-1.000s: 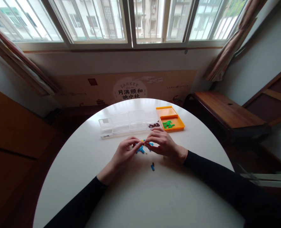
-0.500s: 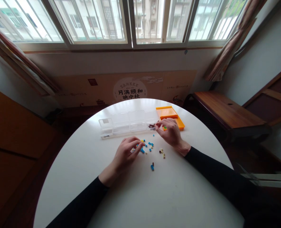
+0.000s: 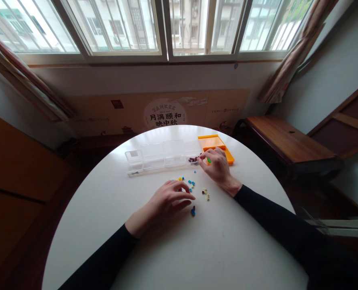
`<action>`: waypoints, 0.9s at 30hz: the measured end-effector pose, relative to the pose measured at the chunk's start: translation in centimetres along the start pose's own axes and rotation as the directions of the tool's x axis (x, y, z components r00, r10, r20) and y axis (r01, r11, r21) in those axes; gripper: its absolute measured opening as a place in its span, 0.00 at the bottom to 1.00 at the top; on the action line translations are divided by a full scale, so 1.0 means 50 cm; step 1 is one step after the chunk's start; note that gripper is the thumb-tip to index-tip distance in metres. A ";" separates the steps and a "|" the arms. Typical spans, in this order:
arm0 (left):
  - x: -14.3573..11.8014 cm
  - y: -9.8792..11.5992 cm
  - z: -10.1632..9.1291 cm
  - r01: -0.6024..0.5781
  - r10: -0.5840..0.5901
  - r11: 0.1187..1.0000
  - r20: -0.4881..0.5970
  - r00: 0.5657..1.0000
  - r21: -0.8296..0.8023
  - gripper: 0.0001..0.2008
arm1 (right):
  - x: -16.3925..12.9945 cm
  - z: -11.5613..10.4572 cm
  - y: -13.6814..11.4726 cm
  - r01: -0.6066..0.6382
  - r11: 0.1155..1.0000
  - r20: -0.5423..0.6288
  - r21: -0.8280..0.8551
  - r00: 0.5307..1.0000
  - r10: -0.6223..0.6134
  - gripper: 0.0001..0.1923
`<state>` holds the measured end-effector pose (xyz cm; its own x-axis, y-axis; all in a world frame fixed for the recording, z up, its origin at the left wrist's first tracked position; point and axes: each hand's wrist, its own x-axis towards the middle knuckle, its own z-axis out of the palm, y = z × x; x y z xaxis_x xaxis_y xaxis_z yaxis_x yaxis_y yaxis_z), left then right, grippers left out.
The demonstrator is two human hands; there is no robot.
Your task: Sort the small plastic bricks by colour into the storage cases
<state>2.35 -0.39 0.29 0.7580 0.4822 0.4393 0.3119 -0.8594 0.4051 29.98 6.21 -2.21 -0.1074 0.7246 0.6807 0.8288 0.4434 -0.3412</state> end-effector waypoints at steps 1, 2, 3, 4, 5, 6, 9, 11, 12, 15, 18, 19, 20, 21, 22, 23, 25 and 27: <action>0.000 0.002 -0.001 -0.006 0.006 1.000 0.016 1.000 -0.013 0.09 | -0.001 -0.001 -0.004 0.003 1.000 0.005 0.011 1.000 -0.003 0.08; -0.001 0.005 -0.002 -0.012 0.012 1.000 0.030 0.999 -0.024 0.10 | -0.001 -0.002 -0.007 0.006 1.000 0.011 0.022 1.000 -0.006 0.08; -0.001 0.007 -0.003 -0.017 0.018 0.999 0.044 0.999 -0.030 0.12 | -0.002 -0.003 -0.010 0.009 0.999 0.018 0.034 1.000 -0.009 0.08; -0.001 0.010 -0.005 -0.022 0.024 0.999 0.057 0.998 -0.029 0.14 | -0.002 -0.004 -0.013 0.012 0.999 0.026 0.044 1.000 -0.013 0.08; -0.001 0.012 -0.005 -0.035 0.036 0.999 0.069 0.997 -0.024 0.16 | -0.002 -0.004 -0.016 0.015 0.998 0.033 0.054 0.999 -0.017 0.08; -0.001 0.015 -0.006 -0.049 0.050 0.999 0.078 0.996 -0.012 0.17 | -0.002 -0.005 -0.018 0.017 0.998 0.038 0.063 0.999 -0.019 0.07; 0.001 0.020 -0.006 -0.102 0.098 0.994 0.084 0.992 0.047 0.18 | -0.001 -0.007 -0.023 0.023 0.996 0.047 0.081 0.999 -0.027 0.07; 0.003 0.022 -0.002 -0.125 0.119 0.989 0.072 0.990 0.082 0.18 | 0.000 -0.008 -0.024 0.023 0.996 0.049 0.083 0.998 -0.027 0.07; 0.004 0.023 0.001 -0.124 0.118 0.987 0.064 0.991 0.099 0.18 | 0.001 -0.009 -0.025 0.023 0.996 0.050 0.083 0.998 -0.027 0.08; 0.006 0.025 0.012 -0.099 0.096 0.985 0.021 0.995 0.144 0.20 | 0.003 -0.009 -0.026 0.030 0.995 0.044 0.091 0.998 -0.034 0.08; 0.006 0.028 0.019 -0.073 0.075 0.981 -0.003 0.997 0.180 0.14 | 0.004 -0.008 -0.027 0.037 0.994 0.033 0.101 0.999 -0.040 0.08; 0.006 0.028 0.019 -0.067 0.068 0.981 -0.001 0.998 0.184 0.12 | 0.004 -0.008 -0.027 0.036 0.994 0.032 0.103 0.999 -0.039 0.08; 0.006 0.029 0.019 -0.063 0.064 0.981 0.003 0.998 0.184 0.10 | 0.004 -0.008 -0.027 0.035 0.994 0.031 0.106 0.999 -0.038 0.08; 0.006 0.029 0.019 -0.062 0.063 0.982 0.001 0.998 0.181 0.09 | 0.004 -0.008 -0.028 0.033 0.993 0.032 0.109 0.999 -0.037 0.08; 0.006 0.028 0.019 -0.063 0.065 0.982 -0.004 0.998 0.177 0.08 | 0.004 -0.008 -0.028 0.033 0.993 0.033 0.113 0.999 -0.037 0.08; 0.006 0.027 0.018 -0.065 0.068 0.983 -0.012 0.998 0.173 0.08 | 0.004 -0.009 -0.028 0.033 0.993 0.033 0.117 0.999 -0.037 0.08; 0.006 0.024 0.019 -0.070 0.075 0.983 -0.026 0.997 0.167 0.07 | 0.004 -0.009 -0.029 0.034 0.992 0.036 0.125 0.999 -0.039 0.08; 0.004 0.020 0.021 -0.057 0.064 0.985 -0.039 0.997 0.165 0.06 | 0.003 -0.010 -0.028 0.036 0.991 0.039 0.131 0.998 -0.041 0.08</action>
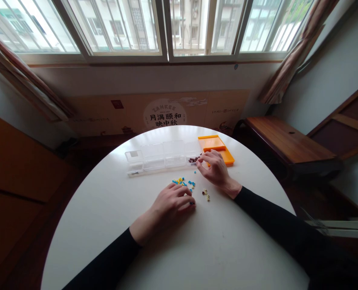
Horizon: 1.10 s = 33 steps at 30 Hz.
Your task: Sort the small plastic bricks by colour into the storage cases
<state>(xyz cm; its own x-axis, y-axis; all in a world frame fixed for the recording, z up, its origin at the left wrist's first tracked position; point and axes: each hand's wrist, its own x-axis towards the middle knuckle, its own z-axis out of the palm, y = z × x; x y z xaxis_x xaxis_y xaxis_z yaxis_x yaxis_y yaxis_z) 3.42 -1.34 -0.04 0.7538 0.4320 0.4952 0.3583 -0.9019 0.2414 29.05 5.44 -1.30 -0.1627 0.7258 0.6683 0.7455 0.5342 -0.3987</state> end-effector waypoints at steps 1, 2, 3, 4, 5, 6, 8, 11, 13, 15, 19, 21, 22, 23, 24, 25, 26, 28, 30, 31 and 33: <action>-0.001 -0.001 0.001 0.015 -0.015 1.000 -0.005 1.000 0.001 0.06 | 0.000 0.000 0.000 0.001 1.000 0.002 0.004 1.000 -0.001 0.08; -0.002 -0.002 0.002 0.037 -0.037 0.999 -0.012 0.999 0.002 0.06 | -0.001 0.000 0.001 0.004 1.000 0.005 0.008 1.000 -0.004 0.08; -0.002 -0.003 0.002 0.063 -0.063 0.998 -0.021 0.998 0.002 0.05 | -0.001 0.000 0.001 0.007 1.000 0.007 0.013 1.000 -0.007 0.08; -0.002 -0.003 0.002 0.091 -0.091 0.996 -0.034 0.995 -0.004 0.06 | -0.001 0.000 0.000 0.013 1.000 0.009 0.021 1.000 -0.013 0.08; -0.002 -0.004 0.001 0.119 -0.119 0.993 -0.050 0.992 -0.018 0.06 | -0.002 0.000 0.000 0.020 0.999 0.011 0.031 1.000 -0.021 0.08; -0.001 -0.004 -0.001 0.149 -0.151 0.988 -0.068 0.986 -0.040 0.06 | -0.002 -0.001 -0.002 0.031 0.998 0.013 0.046 0.999 -0.032 0.08; 0.002 -0.005 -0.006 0.221 -0.232 0.970 -0.115 0.966 -0.104 0.06 | -0.002 -0.003 -0.007 0.074 0.992 0.026 0.101 0.997 -0.077 0.07; 0.007 -0.007 -0.014 0.343 -0.391 0.903 -0.163 0.906 -0.260 0.08 | -0.004 -0.011 -0.022 0.184 0.958 0.062 0.221 0.977 -0.202 0.04; 0.009 -0.009 -0.018 0.407 -0.490 0.837 -0.169 0.855 -0.366 0.09 | -0.008 -0.014 -0.034 0.262 0.920 0.091 0.291 0.950 -0.299 0.02; 0.010 -0.012 -0.019 0.448 -0.556 0.783 -0.162 0.815 -0.432 0.10 | -0.013 -0.015 -0.045 0.319 0.886 0.110 0.338 0.921 -0.374 0.04; 0.009 -0.017 -0.017 0.469 -0.592 0.740 -0.136 0.795 -0.482 0.13 | -0.021 -0.008 -0.058 0.366 0.853 0.107 0.371 0.896 -0.431 0.07; 0.009 -0.019 -0.016 0.473 -0.599 0.727 -0.124 0.791 -0.497 0.14 | -0.021 -0.005 -0.061 0.381 0.845 0.087 0.375 0.893 -0.441 0.05; 0.009 -0.019 -0.016 0.476 -0.604 0.721 -0.119 0.788 -0.503 0.15 | -0.020 -0.005 -0.063 0.387 0.841 0.077 0.378 0.892 -0.445 0.05; 0.009 -0.019 -0.015 0.480 -0.608 0.715 -0.113 0.785 -0.509 0.15 | -0.020 -0.006 -0.064 0.391 0.837 0.070 0.384 0.891 -0.448 0.05; 0.010 -0.018 -0.016 0.484 -0.613 0.708 -0.107 0.783 -0.515 0.15 | -0.019 -0.007 -0.066 0.393 0.833 0.066 0.390 0.890 -0.451 0.05; 0.010 -0.018 -0.016 0.486 -0.616 0.701 -0.100 0.781 -0.522 0.16 | -0.018 -0.008 -0.068 0.394 0.829 0.064 0.397 0.889 -0.454 0.05; 0.011 -0.017 -0.017 0.486 -0.617 0.697 -0.096 0.781 -0.528 0.16 | -0.017 -0.009 -0.069 0.395 0.825 0.066 0.403 0.887 -0.457 0.06; 0.012 -0.016 -0.020 0.481 -0.615 0.693 -0.093 0.783 -0.536 0.17 | -0.017 -0.010 -0.071 0.399 0.821 0.067 0.409 0.884 -0.463 0.05; 0.012 -0.015 -0.023 0.470 -0.606 0.698 -0.097 0.789 -0.540 0.17 | -0.018 -0.009 -0.070 0.399 0.824 0.061 0.403 0.887 -0.459 0.05; 0.012 -0.014 -0.024 0.464 -0.601 0.702 -0.100 0.793 -0.540 0.17 | -0.019 -0.009 -0.069 0.396 0.828 0.055 0.396 0.890 -0.452 0.05; 0.012 -0.013 -0.025 0.449 -0.589 0.715 -0.115 0.800 -0.537 0.14 | -0.020 -0.007 -0.065 0.386 0.839 0.048 0.384 0.899 -0.436 0.04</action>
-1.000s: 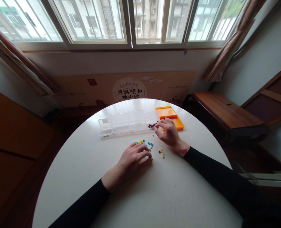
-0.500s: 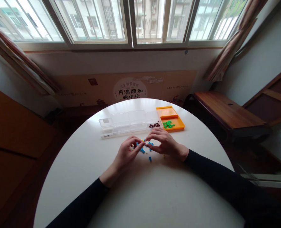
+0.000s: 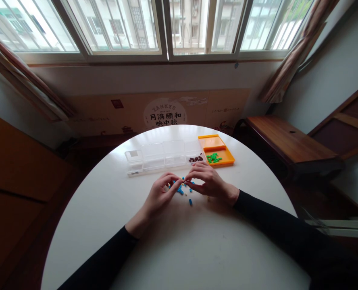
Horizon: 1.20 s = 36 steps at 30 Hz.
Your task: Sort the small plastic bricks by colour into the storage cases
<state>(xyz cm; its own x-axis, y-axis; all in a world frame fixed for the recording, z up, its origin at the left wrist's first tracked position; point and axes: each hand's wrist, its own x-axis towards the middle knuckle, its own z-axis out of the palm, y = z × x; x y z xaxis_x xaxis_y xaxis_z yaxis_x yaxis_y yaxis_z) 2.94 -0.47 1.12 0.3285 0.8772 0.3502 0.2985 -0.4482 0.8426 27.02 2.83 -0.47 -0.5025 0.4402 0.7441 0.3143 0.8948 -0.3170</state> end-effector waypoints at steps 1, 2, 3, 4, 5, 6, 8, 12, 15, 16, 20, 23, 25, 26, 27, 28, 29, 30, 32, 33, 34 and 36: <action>-0.001 -0.001 0.000 -0.012 0.012 1.000 -0.007 1.000 0.004 0.12 | -0.002 0.000 0.002 -0.010 1.000 0.002 -0.004 1.000 0.010 0.04; -0.001 -0.002 0.001 -0.023 0.023 1.000 -0.014 1.000 0.011 0.11 | -0.003 0.000 0.003 -0.020 1.000 0.010 -0.007 1.000 0.020 0.03; -0.002 -0.003 0.002 -0.034 0.034 0.999 -0.022 0.999 0.021 0.10 | -0.004 0.000 0.004 -0.031 0.999 0.022 -0.009 0.999 0.031 0.03; -0.003 -0.004 0.002 -0.044 0.045 0.999 -0.030 0.999 0.030 0.09 | -0.005 0.000 0.005 -0.041 0.999 0.033 -0.010 0.999 0.041 0.03; -0.003 -0.005 0.003 -0.053 0.055 0.998 -0.039 0.998 0.040 0.09 | -0.005 -0.001 0.005 -0.051 0.999 0.040 -0.012 0.998 0.052 0.03; -0.003 -0.005 0.004 -0.060 0.062 0.997 -0.047 0.997 0.049 0.09 | -0.005 -0.001 0.005 -0.058 0.998 0.040 -0.012 0.997 0.059 0.02; -0.004 -0.005 0.005 -0.068 0.072 0.995 -0.065 0.995 0.067 0.09 | -0.005 0.000 0.004 -0.068 0.998 0.034 -0.010 0.997 0.069 0.02; -0.006 -0.002 0.006 -0.066 0.074 0.994 -0.082 0.994 0.092 0.09 | -0.004 0.000 0.002 -0.079 0.997 0.027 -0.007 0.997 0.079 0.01; -0.007 -0.001 0.007 -0.060 0.069 0.994 -0.091 0.993 0.095 0.09 | -0.002 -0.001 0.001 -0.075 0.997 0.022 -0.004 0.997 0.075 0.01; -0.007 -0.001 0.007 -0.058 0.067 0.994 -0.094 0.993 0.092 0.09 | -0.001 -0.002 0.001 -0.072 0.997 0.020 -0.003 0.997 0.072 0.01; -0.007 -0.002 0.008 -0.070 0.076 0.995 -0.097 0.992 0.071 0.08 | 0.001 -0.004 0.000 -0.053 0.999 0.012 0.001 0.999 0.053 0.02; -0.007 0.000 0.008 -0.064 0.071 0.995 -0.100 0.992 0.074 0.07 | 0.002 -0.006 -0.001 -0.056 0.998 0.017 -0.002 0.998 0.057 0.01; -0.008 0.003 0.009 -0.056 0.064 0.995 -0.104 0.992 0.083 0.07 | 0.003 -0.007 -0.003 -0.067 0.998 0.023 -0.005 0.997 0.067 0.01; -0.008 0.004 0.009 -0.055 0.064 0.995 -0.103 0.993 0.087 0.08 | 0.004 -0.007 -0.004 -0.071 0.997 0.024 -0.004 0.997 0.071 0.01; -0.007 0.004 0.008 -0.058 0.067 0.994 -0.100 0.993 0.091 0.08 | 0.004 -0.007 -0.005 -0.073 0.997 0.023 0.000 0.997 0.073 0.01; -0.007 0.004 0.008 -0.064 0.074 0.993 -0.099 0.992 0.096 0.08 | 0.005 -0.007 -0.006 -0.072 0.997 0.019 0.006 0.997 0.072 0.01; -0.007 0.003 0.007 -0.072 0.083 0.992 -0.101 0.991 0.105 0.07 | 0.005 -0.007 -0.007 -0.072 0.997 0.014 0.012 0.997 0.071 0.01; -0.007 0.001 0.006 -0.080 0.093 0.990 -0.106 0.990 0.119 0.07 | 0.005 -0.007 -0.006 -0.074 0.997 0.008 0.015 0.997 0.073 0.02; -0.007 -0.003 0.003 -0.088 0.109 0.982 -0.123 0.986 0.165 0.06 | 0.003 -0.006 -0.003 -0.103 0.995 -0.013 -0.005 0.995 0.103 0.02; -0.008 -0.006 0.003 -0.089 0.115 0.977 -0.131 0.985 0.195 0.07 | 0.002 -0.006 0.000 -0.132 0.991 -0.032 -0.028 0.991 0.131 0.02; -0.008 -0.008 0.002 -0.091 0.123 0.970 -0.133 0.983 0.226 0.07 | 0.001 -0.007 0.005 -0.169 0.984 -0.058 -0.054 0.984 0.166 0.02; -0.010 -0.011 0.002 -0.106 0.142 0.954 -0.114 0.983 0.280 0.08 | -0.002 -0.010 0.018 -0.250 0.963 -0.119 -0.102 0.964 0.237 0.03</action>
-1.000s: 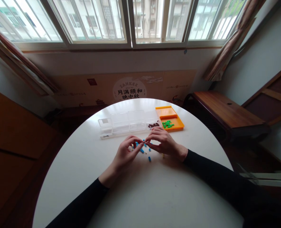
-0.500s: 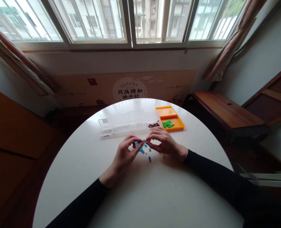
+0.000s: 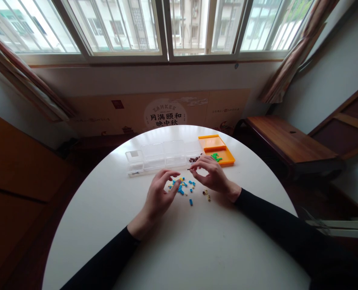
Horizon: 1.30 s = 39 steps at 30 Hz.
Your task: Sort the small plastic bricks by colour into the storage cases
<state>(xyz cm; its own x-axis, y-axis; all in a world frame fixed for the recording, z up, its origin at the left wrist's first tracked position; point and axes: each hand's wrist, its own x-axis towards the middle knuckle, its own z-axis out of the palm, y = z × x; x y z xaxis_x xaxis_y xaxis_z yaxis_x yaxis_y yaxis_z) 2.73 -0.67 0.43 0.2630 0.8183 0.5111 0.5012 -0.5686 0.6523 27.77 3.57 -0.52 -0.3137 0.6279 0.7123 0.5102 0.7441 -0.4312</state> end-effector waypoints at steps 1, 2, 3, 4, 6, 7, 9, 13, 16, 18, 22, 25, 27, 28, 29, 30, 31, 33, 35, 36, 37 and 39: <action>-0.001 -0.001 0.001 -0.018 0.018 1.000 0.015 1.000 0.020 0.09 | 0.001 -0.002 0.009 -0.039 0.999 -0.028 -0.025 0.999 0.038 0.03; -0.001 -0.001 0.002 -0.040 0.039 0.998 0.033 0.999 0.038 0.09 | 0.002 -0.003 0.019 -0.073 0.996 -0.054 -0.051 0.996 0.070 0.03; -0.002 -0.001 0.003 -0.063 0.060 0.997 0.052 0.997 0.054 0.10 | 0.003 -0.006 0.029 -0.107 0.991 -0.083 -0.082 0.992 0.100 0.03; -0.002 -0.001 0.003 -0.085 0.080 0.994 0.070 0.994 0.070 0.10 | 0.003 -0.008 0.041 -0.142 0.983 -0.113 -0.121 0.985 0.128 0.04; -0.002 -0.001 0.004 -0.121 0.111 0.988 0.101 0.989 0.095 0.09 | 0.003 -0.012 0.062 -0.209 0.955 -0.167 -0.209 0.970 0.176 0.04; -0.001 -0.002 0.004 -0.134 0.123 0.986 0.113 0.986 0.103 0.09 | 0.002 -0.013 0.071 -0.237 0.939 -0.179 -0.249 0.964 0.196 0.04; -0.001 -0.003 0.004 -0.151 0.137 0.982 0.128 0.982 0.109 0.08 | 0.000 -0.014 0.084 -0.273 0.914 -0.179 -0.301 0.957 0.227 0.05; -0.002 -0.006 0.006 -0.170 0.150 0.977 0.148 0.978 0.130 0.08 | -0.005 -0.012 0.084 -0.271 0.913 -0.153 -0.304 0.960 0.234 0.05; -0.004 -0.005 0.008 -0.223 0.193 0.964 0.196 0.961 0.147 0.07 | -0.005 -0.009 0.074 -0.252 0.924 -0.138 -0.288 0.966 0.221 0.04; -0.003 -0.002 0.011 -0.284 0.239 0.946 0.261 0.935 0.154 0.08 | -0.004 -0.007 0.069 -0.242 0.931 -0.127 -0.274 0.968 0.214 0.04; 0.000 0.010 0.021 -0.378 0.307 0.911 0.336 0.890 0.167 0.08 | -0.002 -0.003 0.067 -0.230 0.942 -0.111 -0.244 0.972 0.209 0.05; 0.005 0.023 0.035 -0.404 0.333 0.897 0.330 0.883 0.177 0.07 | 0.000 -0.003 0.064 -0.228 0.945 -0.097 -0.233 0.973 0.211 0.05; 0.009 0.031 0.045 -0.416 0.339 0.891 0.345 0.876 0.183 0.08 | 0.002 -0.003 0.059 -0.226 0.948 -0.088 -0.224 0.973 0.212 0.05; 0.011 0.034 0.050 -0.420 0.338 0.889 0.357 0.871 0.183 0.08 | 0.003 -0.003 0.057 -0.226 0.949 -0.086 -0.221 0.973 0.212 0.05; 0.012 0.036 0.055 -0.423 0.338 0.888 0.369 0.866 0.181 0.07 | 0.004 -0.003 0.055 -0.225 0.949 -0.082 -0.218 0.974 0.212 0.05; 0.013 0.038 0.059 -0.426 0.338 0.887 0.379 0.862 0.177 0.07 | 0.004 -0.002 0.053 -0.225 0.950 -0.079 -0.217 0.974 0.212 0.05; 0.014 0.039 0.062 -0.428 0.339 0.887 0.387 0.857 0.171 0.07 | 0.005 -0.002 0.052 -0.225 0.950 -0.077 -0.217 0.974 0.213 0.05; 0.014 0.040 0.068 -0.433 0.343 0.887 0.397 0.852 0.163 0.07 | 0.006 0.000 0.050 -0.224 0.950 -0.072 -0.219 0.974 0.214 0.05; 0.012 0.040 0.071 -0.436 0.345 0.886 0.401 0.849 0.160 0.07 | 0.008 0.001 0.048 -0.223 0.950 -0.066 -0.221 0.975 0.213 0.04; 0.012 0.040 0.071 -0.436 0.347 0.886 0.397 0.850 0.159 0.08 | 0.009 0.001 0.047 -0.219 0.951 -0.065 -0.220 0.976 0.210 0.04; 0.012 0.039 0.069 -0.432 0.347 0.888 0.386 0.855 0.157 0.08 | 0.009 0.000 0.046 -0.212 0.953 -0.063 -0.216 0.977 0.203 0.05; 0.013 0.036 0.063 -0.399 0.339 0.907 0.329 0.881 0.135 0.07 | 0.010 -0.003 0.041 -0.184 0.965 -0.051 -0.189 0.983 0.177 0.05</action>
<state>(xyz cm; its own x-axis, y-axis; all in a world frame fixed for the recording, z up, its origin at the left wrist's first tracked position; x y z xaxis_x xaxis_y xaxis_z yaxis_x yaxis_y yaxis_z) 6.39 -0.92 0.19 0.6731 0.5564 0.4872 0.4610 -0.8308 0.3118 28.76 5.40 -0.96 -0.1771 0.7374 0.6518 0.7012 0.5593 -0.4422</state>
